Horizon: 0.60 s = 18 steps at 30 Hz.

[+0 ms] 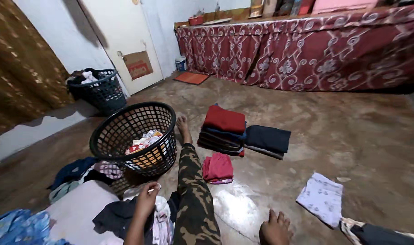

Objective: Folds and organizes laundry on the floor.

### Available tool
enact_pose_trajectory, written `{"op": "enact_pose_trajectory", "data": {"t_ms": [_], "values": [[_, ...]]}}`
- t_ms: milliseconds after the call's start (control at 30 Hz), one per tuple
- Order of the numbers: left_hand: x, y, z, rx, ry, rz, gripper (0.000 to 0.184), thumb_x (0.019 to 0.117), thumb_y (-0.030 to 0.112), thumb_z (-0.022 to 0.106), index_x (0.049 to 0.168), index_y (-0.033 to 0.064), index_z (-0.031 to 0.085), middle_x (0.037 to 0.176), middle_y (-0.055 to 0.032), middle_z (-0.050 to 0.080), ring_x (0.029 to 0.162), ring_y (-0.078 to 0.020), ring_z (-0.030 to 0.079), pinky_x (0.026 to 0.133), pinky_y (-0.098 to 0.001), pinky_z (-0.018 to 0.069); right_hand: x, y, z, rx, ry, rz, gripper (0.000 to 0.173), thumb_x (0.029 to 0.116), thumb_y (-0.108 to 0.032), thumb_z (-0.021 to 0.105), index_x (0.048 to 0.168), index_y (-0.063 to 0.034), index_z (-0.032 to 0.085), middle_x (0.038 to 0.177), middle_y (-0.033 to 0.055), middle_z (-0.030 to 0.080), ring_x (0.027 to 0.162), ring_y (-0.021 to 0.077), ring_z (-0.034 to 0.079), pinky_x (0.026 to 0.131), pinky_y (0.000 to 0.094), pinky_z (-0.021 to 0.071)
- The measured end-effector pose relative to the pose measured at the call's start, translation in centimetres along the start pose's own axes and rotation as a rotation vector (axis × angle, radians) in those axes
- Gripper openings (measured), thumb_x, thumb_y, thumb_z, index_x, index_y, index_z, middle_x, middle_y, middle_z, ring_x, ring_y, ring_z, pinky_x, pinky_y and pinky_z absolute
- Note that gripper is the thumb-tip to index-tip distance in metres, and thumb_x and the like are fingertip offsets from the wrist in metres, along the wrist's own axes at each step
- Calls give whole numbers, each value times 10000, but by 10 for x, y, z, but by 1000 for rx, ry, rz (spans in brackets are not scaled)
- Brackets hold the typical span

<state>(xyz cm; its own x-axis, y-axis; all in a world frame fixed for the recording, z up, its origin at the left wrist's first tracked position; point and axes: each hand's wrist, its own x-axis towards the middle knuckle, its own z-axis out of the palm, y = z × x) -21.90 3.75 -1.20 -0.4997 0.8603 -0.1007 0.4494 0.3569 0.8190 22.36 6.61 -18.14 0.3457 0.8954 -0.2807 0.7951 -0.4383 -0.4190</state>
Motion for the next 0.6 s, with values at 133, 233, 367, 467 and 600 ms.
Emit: {"op": "enact_pose_trajectory", "data": {"t_ms": [133, 233, 367, 467, 600], "values": [[-20, -10, 24, 443, -460, -46, 691, 930, 189, 742, 1539, 91, 430, 1595, -204, 382, 1432, -387, 434, 1151, -580, 389, -2, 9, -7, 58, -63, -40, 687, 922, -166, 649, 1560, -73, 414, 1682, 277, 115, 1540, 519, 90, 1204, 710, 103], [-40, -27, 62, 831, -634, -121, 1029, 811, 231, 837, 1632, 365, 232, 1734, -40, -33, 1542, -519, -33, 1079, -860, 143, -7, 15, -10, 57, -125, -90, 674, 883, -161, 694, 1517, -73, 484, 1671, 277, 166, 1526, 522, 154, 1195, 683, 201], [-52, -51, 97, 981, -480, -95, 706, 995, 104, 597, 1600, 358, 338, 1729, -54, 83, 1518, -575, -3, 1029, -893, 133, -17, 18, -13, 64, -183, -125, 653, 870, -177, 707, 1490, -90, 523, 1675, 262, 171, 1527, 515, 157, 1201, 657, 236], [-47, -63, 104, 1091, -373, -18, 571, 972, 70, 617, 1499, 266, 517, 1586, -144, 427, 1439, -541, 325, 994, -803, 345, -16, 21, -11, 80, -179, -138, 612, 880, -175, 686, 1472, -98, 547, 1676, 250, 182, 1535, 496, 154, 1211, 638, 235], [-29, -62, 77, 814, -265, -99, 467, 876, 237, 714, 1331, 153, 653, 1409, -126, 602, 1359, -415, 486, 1032, -663, 437, -18, 20, -16, 104, -203, -132, 568, 892, -164, 689, 1443, -84, 576, 1675, 242, 197, 1535, 484, 174, 1213, 623, 249]]}}
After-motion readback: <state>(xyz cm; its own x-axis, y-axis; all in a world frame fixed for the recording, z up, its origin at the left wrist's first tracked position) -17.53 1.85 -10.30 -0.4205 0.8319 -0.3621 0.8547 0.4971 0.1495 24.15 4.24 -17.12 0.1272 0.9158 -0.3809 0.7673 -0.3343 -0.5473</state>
